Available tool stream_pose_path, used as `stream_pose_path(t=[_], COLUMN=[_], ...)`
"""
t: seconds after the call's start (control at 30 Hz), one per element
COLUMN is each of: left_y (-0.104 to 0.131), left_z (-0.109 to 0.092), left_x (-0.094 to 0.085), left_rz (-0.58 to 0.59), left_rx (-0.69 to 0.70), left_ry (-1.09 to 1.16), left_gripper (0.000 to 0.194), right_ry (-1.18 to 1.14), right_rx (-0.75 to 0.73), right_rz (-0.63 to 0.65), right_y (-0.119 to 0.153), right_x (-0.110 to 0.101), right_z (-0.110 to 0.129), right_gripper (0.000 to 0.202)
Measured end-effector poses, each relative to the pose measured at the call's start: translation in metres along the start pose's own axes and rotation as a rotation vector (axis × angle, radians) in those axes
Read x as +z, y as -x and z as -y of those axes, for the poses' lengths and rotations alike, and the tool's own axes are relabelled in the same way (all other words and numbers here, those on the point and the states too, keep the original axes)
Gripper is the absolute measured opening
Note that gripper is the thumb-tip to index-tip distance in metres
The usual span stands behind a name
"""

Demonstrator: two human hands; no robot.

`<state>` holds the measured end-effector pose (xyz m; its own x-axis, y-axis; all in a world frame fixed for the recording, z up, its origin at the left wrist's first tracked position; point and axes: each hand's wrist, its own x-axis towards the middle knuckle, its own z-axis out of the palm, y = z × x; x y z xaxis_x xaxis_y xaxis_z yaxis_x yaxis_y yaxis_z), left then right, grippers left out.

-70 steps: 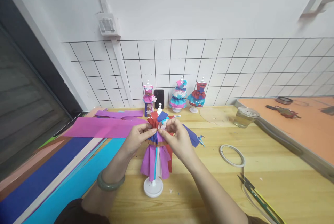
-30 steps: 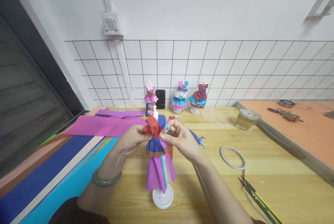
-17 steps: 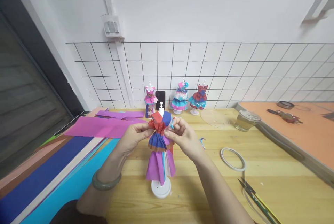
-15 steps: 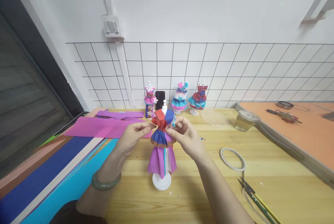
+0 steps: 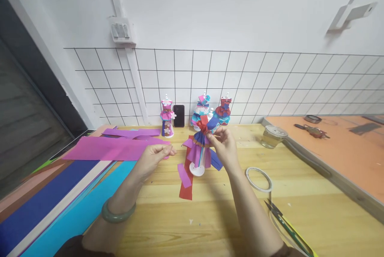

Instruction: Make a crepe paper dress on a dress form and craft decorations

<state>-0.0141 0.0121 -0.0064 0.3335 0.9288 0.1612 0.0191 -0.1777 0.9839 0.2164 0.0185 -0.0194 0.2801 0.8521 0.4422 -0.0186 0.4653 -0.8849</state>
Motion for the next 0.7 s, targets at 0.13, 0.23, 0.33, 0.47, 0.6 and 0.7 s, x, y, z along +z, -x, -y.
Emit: stream_pose_path(t=[0.13, 0.23, 0.33, 0.47, 0.6, 0.7], left_y=[0.0005, 0.0014, 0.0015, -0.0005, -0.0023, -0.0015], left_z=[0.0011, 0.0024, 0.0044, 0.008, 0.008, 0.0035], left_x=[0.0009, 0.0013, 0.0009, -0.0007, -0.003, -0.0052], left_rz=[0.035, 0.06, 0.041, -0.016, -0.09, -0.171], left_rx=[0.012, 0.024, 0.029, 0.008, 0.026, 0.078], left_ry=[-0.063, -0.104, -0.132, -0.104, -0.017, 0.068], left_gripper=[0.043, 0.048, 0.053, 0.056, 0.057, 0.057], right_ry=[0.007, 0.022, 0.027, 0.031, 0.018, 0.014], right_rx=[0.007, 0.017, 0.028, 0.022, -0.006, -0.055], right_rz=[-0.003, -0.019, -0.018, -0.018, -0.051, -0.099], right_y=[-0.0017, -0.0027, -0.0031, -0.0036, -0.0038, -0.0028], right_x=[-0.0014, -0.0019, -0.0015, -0.0016, -0.005, -0.0042], right_z=[-0.0048, -0.008, -0.0101, -0.0099, -0.007, -0.0063], right_gripper=[0.031, 0.034, 0.035, 0.034, 0.032, 0.029])
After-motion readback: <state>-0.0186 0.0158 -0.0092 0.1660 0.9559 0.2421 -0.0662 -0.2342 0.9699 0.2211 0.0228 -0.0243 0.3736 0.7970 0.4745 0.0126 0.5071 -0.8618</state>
